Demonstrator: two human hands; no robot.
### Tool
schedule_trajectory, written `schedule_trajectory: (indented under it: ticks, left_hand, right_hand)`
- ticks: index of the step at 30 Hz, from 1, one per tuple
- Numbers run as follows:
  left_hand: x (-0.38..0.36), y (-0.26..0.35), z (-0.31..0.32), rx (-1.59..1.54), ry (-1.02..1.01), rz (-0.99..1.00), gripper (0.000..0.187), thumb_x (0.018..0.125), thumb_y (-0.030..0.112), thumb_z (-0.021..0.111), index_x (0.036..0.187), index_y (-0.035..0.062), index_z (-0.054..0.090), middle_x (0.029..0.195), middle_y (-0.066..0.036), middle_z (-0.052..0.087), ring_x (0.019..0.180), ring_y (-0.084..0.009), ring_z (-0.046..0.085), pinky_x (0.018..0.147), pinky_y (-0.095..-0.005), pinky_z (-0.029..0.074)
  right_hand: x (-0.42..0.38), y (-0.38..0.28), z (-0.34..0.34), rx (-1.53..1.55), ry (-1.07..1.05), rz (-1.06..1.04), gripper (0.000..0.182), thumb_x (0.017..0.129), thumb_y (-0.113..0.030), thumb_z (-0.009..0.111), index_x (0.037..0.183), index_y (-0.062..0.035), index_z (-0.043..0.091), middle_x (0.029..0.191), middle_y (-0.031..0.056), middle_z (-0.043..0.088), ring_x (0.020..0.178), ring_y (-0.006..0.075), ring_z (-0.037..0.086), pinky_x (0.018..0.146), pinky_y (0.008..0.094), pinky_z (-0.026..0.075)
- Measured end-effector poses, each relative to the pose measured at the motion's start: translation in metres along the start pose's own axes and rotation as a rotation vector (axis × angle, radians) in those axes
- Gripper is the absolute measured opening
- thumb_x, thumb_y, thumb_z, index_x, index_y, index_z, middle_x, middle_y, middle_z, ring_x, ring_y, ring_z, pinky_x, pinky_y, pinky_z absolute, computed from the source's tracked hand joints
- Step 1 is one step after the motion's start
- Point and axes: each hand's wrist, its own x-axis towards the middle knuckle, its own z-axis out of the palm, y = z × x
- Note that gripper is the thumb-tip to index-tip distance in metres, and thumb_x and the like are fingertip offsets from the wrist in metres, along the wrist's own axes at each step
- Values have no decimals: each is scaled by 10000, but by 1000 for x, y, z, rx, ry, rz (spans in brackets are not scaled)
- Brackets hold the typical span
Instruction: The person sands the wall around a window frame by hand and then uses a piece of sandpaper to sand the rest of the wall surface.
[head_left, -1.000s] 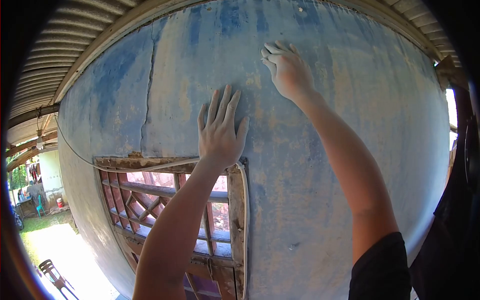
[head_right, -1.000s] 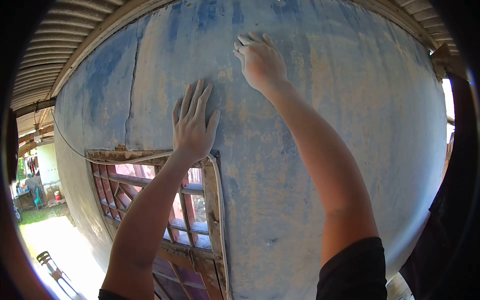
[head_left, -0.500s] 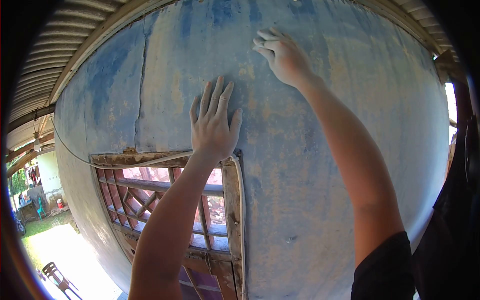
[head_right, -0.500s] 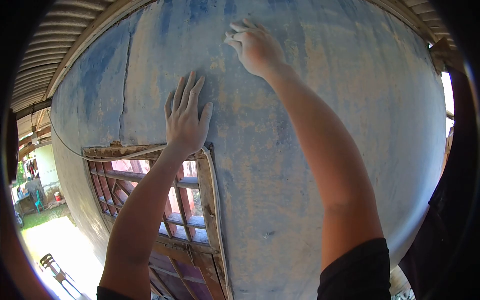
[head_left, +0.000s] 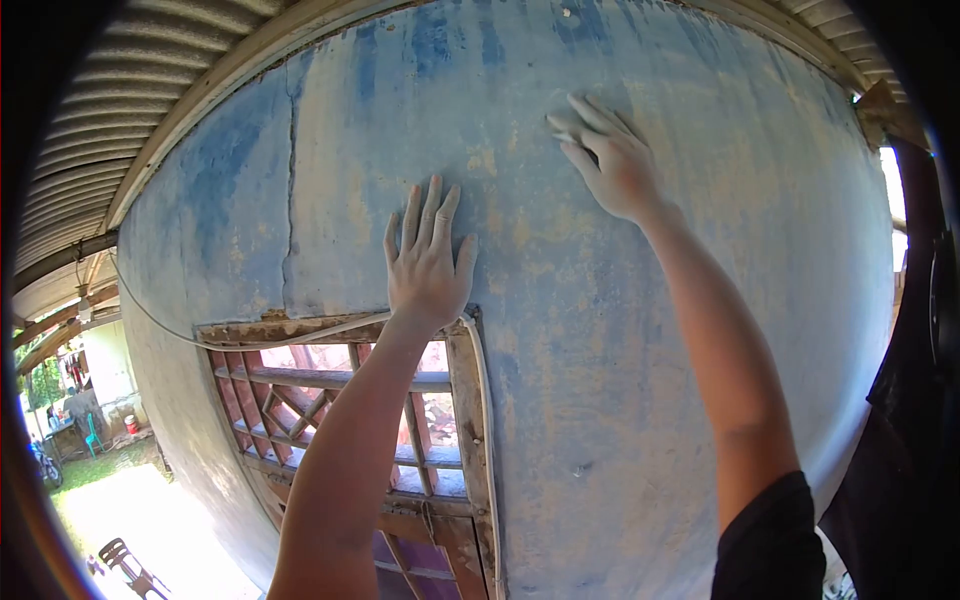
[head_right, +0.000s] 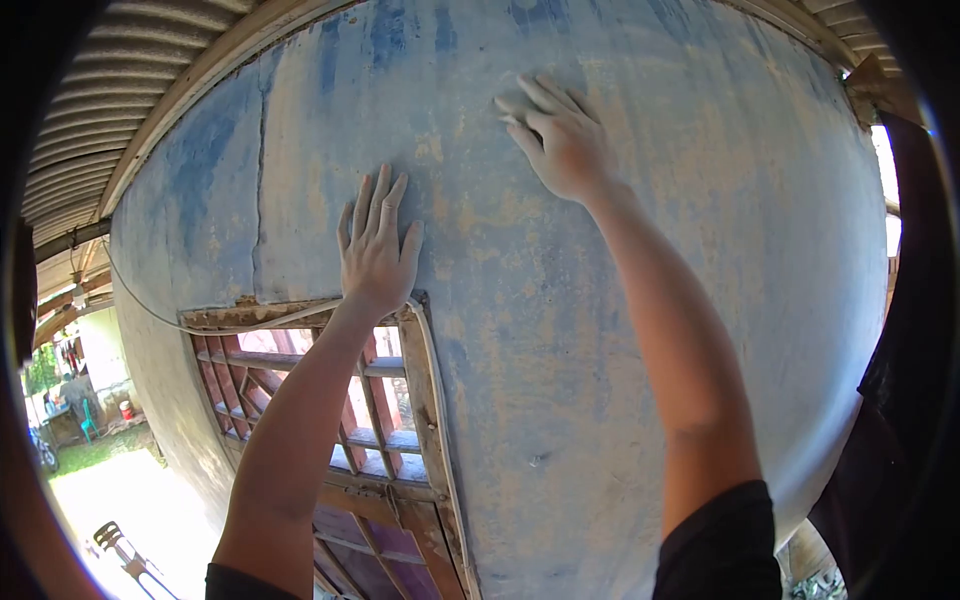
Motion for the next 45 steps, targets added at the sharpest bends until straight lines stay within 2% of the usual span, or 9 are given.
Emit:
schedule_trajectory:
  ticks: [5,7,11,13,15,19,28,37,45]
  left_hand:
    - [-9,-9,-7,-50,-50,73,655,1089,327,489,1693,210,265,1775,-66,224,1649,-280,169,1333,-523,132]
    - [-15,-13,-12,-55,-75,83,668,1082,327,505,1693,202,266,1774,-71,226,1648,-291,169,1332,-522,133]
    - [-22,-19,-20,-110,-110,127,701,1063,305,557,1689,174,269,1770,-92,232,1643,-331,176,1328,-526,137]
    - [-17,-24,-23,-130,-114,136,707,1054,290,572,1683,162,275,1765,-103,241,1641,-342,180,1328,-530,137]
    - [-15,-27,-22,-151,-123,141,713,1046,276,587,1677,149,281,1760,-114,250,1639,-353,184,1327,-535,136]
    - [-12,-28,0,-206,36,-52,670,1051,282,587,1645,124,320,1750,-112,279,1632,-364,202,1319,-579,129]
    - [-6,-26,-1,-122,74,-275,618,1073,314,525,1632,137,329,1751,-92,288,1631,-313,223,1326,-579,112]
    - [-11,-34,0,-70,95,-221,599,1098,364,479,1647,173,333,1741,-80,311,1623,-309,240,1326,-544,139]
    - [-28,-34,-2,-198,82,-146,656,1061,286,547,1657,139,315,1743,-151,280,1626,-368,213,1325,-550,161]
  right_hand:
    - [-10,-74,1,154,-242,-21,457,1146,-426,395,1577,-324,505,1744,-49,321,1631,194,217,1362,425,106]
    - [-45,-99,5,185,-281,-327,449,1148,-388,394,1576,-311,508,1756,-50,290,1637,208,199,1361,434,119]
    - [-76,-84,-7,309,-320,-421,438,1150,-359,391,1571,-335,508,1752,-44,298,1634,221,209,1362,442,112]
    - [-49,-51,-13,101,-263,-367,442,1157,-341,381,1587,-355,483,1756,-35,289,1631,221,220,1362,435,111]
    - [-18,-40,-40,211,-328,95,449,1153,-300,403,1593,-354,475,1751,-16,304,1629,222,231,1359,425,112]
    - [25,-18,-6,50,-84,155,448,1148,-289,416,1587,-349,489,1749,5,310,1629,239,230,1356,419,130]
    - [-30,-121,15,269,-231,-392,449,1149,-374,379,1573,-308,510,1746,-9,317,1630,232,225,1360,424,113]
    - [36,-23,7,-92,-24,186,426,1159,-379,365,1536,-340,560,1734,-3,347,1621,258,251,1346,474,158]
    - [-56,-68,-17,257,-353,-398,411,1134,-429,428,1522,-394,560,1749,-53,306,1617,255,252,1360,454,108]
